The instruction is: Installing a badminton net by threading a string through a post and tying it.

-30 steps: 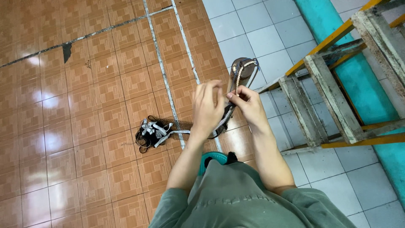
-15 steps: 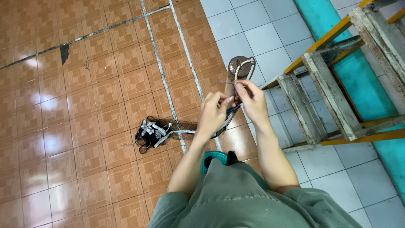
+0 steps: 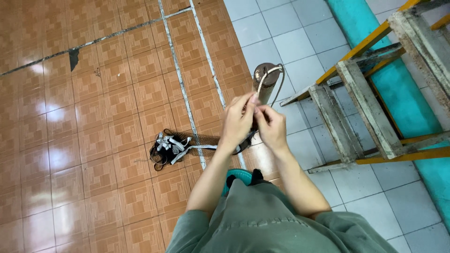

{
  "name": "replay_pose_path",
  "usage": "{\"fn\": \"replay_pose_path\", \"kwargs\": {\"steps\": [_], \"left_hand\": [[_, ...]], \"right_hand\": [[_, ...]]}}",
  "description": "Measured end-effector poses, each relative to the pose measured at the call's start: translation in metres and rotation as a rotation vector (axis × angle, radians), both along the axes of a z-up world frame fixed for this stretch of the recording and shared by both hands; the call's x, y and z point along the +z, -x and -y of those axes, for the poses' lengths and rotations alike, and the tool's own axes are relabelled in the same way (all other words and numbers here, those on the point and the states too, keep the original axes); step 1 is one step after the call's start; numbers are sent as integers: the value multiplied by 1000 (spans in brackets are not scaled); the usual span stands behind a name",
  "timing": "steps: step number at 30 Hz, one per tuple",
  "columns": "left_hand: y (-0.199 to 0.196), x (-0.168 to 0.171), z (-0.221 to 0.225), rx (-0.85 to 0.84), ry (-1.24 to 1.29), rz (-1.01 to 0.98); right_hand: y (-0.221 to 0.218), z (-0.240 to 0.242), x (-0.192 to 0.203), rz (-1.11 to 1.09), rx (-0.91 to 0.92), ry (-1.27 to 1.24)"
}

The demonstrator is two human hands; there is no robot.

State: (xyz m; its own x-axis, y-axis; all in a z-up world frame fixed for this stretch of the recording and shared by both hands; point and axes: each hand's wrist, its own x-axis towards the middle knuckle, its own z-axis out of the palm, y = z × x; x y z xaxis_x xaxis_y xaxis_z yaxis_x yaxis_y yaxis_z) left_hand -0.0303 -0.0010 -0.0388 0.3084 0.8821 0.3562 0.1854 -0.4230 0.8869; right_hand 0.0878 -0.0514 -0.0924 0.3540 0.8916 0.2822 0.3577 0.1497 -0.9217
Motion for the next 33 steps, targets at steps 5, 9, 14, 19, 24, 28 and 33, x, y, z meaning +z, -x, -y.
{"fn": "replay_pose_path", "kwargs": {"steps": [5, 9, 14, 19, 24, 28, 33], "left_hand": [[-17, -24, -2, -23, 139, 42], [-22, -49, -4, 4, 144, 83], [-14, -33, 19, 35, 248, 90], [-6, -24, 37, -21, 292, 78], [-2, -24, 48, 8, 336, -33], [-1, -37, 52, 8, 327, -49], [3, 1, 63, -59, 563, 10]], "right_hand": [[5, 21, 6, 53, -18, 22], [6, 31, 15, 54, -32, -5], [-30, 21, -32, 40, -142, -37], [-29, 12, 19, 40, -68, -95], [-22, -4, 26, -87, 108, -18], [-20, -10, 32, -87, 109, -9], [-18, -2, 19, 38, 50, -13]]}}
